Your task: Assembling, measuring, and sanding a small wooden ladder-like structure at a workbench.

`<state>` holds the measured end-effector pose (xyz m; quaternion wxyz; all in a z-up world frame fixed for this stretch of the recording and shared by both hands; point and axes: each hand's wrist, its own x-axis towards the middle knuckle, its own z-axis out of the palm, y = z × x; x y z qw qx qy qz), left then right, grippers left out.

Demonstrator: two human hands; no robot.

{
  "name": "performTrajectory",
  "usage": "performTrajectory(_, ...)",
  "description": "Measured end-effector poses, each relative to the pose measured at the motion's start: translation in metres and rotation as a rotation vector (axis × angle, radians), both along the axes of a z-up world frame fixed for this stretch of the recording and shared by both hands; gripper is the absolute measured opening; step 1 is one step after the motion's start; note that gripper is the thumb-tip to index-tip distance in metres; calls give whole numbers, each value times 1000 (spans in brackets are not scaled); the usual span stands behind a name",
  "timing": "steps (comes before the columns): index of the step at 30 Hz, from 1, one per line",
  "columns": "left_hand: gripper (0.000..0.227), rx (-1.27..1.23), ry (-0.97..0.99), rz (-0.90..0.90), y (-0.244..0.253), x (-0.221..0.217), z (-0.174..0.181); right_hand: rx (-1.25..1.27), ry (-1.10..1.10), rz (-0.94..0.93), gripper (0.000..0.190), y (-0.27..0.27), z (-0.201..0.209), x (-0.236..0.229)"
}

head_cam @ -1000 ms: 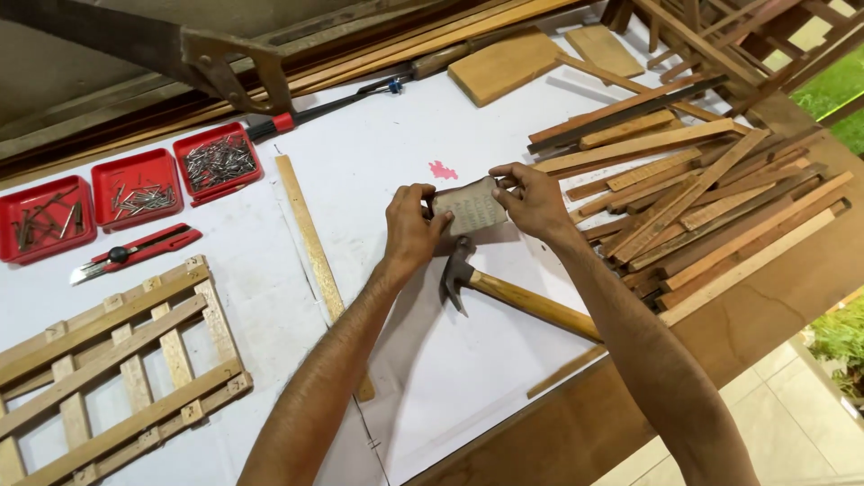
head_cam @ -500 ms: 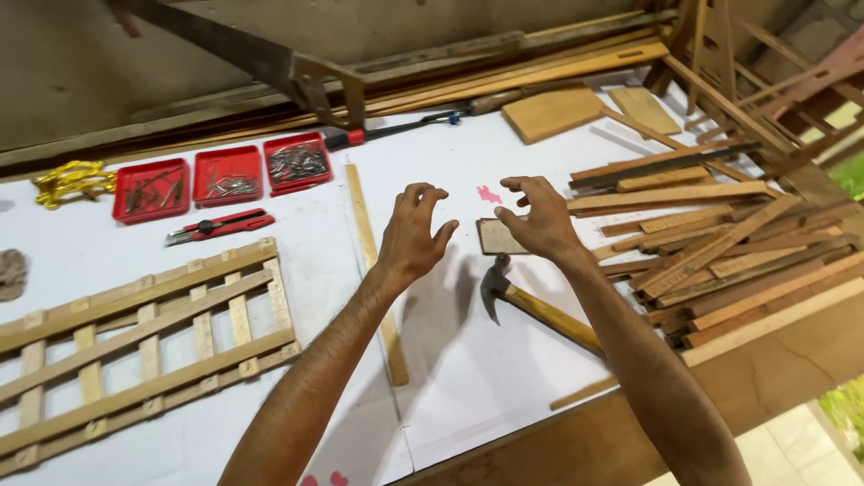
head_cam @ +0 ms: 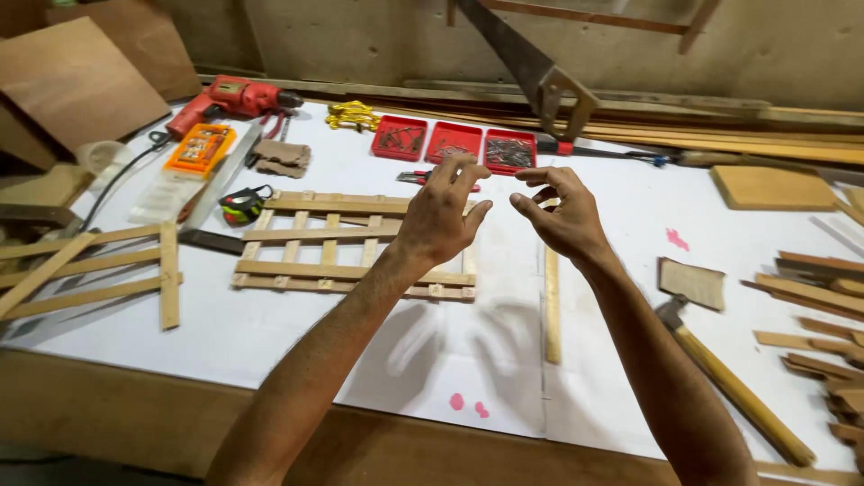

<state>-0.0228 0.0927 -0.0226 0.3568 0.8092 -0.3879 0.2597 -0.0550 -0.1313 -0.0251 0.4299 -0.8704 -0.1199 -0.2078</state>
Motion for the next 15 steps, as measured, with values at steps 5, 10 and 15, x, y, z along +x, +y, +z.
performTrajectory(5, 40, 25, 6, 163, 103, 1, 12, 106, 261, 312, 38, 98, 13, 30)
performTrajectory(10, 37, 39, 123, 294, 191, 17, 13, -138, 315, 570, 40, 187, 9, 59)
performTrajectory(15, 38, 47, 170, 402, 266, 45, 1, -83, 299, 608, 41, 261, -14, 105)
